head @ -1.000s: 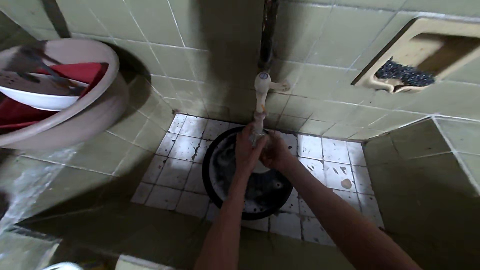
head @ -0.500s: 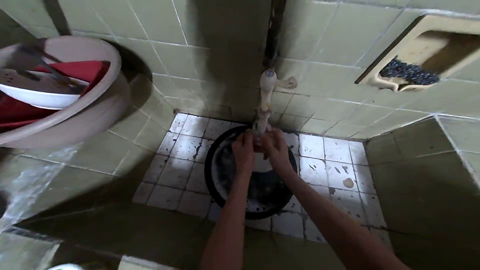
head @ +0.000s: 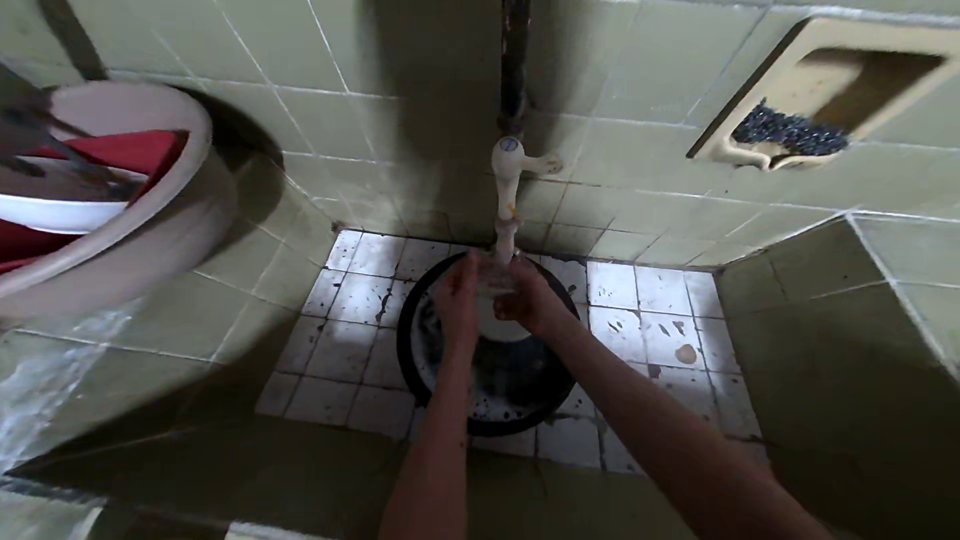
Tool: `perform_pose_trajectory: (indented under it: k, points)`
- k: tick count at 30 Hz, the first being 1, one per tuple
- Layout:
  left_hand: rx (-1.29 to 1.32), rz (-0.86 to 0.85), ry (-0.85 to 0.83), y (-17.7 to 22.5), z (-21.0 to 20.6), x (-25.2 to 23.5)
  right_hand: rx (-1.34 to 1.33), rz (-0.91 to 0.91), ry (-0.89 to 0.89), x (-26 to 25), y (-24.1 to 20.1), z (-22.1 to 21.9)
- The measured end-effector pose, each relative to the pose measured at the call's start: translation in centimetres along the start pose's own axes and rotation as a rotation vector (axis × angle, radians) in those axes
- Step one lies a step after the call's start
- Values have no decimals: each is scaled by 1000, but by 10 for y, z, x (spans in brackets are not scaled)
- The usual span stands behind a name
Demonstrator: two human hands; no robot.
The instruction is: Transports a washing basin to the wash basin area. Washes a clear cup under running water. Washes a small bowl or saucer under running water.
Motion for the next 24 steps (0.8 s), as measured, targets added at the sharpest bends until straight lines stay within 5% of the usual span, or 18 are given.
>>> perform_pose_trajectory:
  k: [5, 10, 14, 16, 19, 24]
  points:
    - [210, 303, 159, -11, -5, 2, 230, 239, 114, 15, -7, -17]
    - [55, 191, -88, -4, -13, 5, -118, 192, 19, 6, 4, 24]
    - [141, 180, 24, -5, 3, -6, -379, 102, -77, 1, 16, 19]
    - [-93, 179, 53, -14, 12, -6, -445, 80, -90, 2, 24, 17]
    - [-518, 235, -120, -23, 9, 7, -399, -14, 35, 5, 13, 6]
    - [-790, 206, -234, -49, 6, 27, 33, 37, 236, 6, -6, -1]
Point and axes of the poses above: each hand's wrist, its own x-axis away from the middle knuckle, its own z-axis out of the back of the hand, y = z × x, the point moved 1 cm from there along -x, towards the middle knuckle, and after that the axes turned 13 degrees about x, right-handed, at the moved point
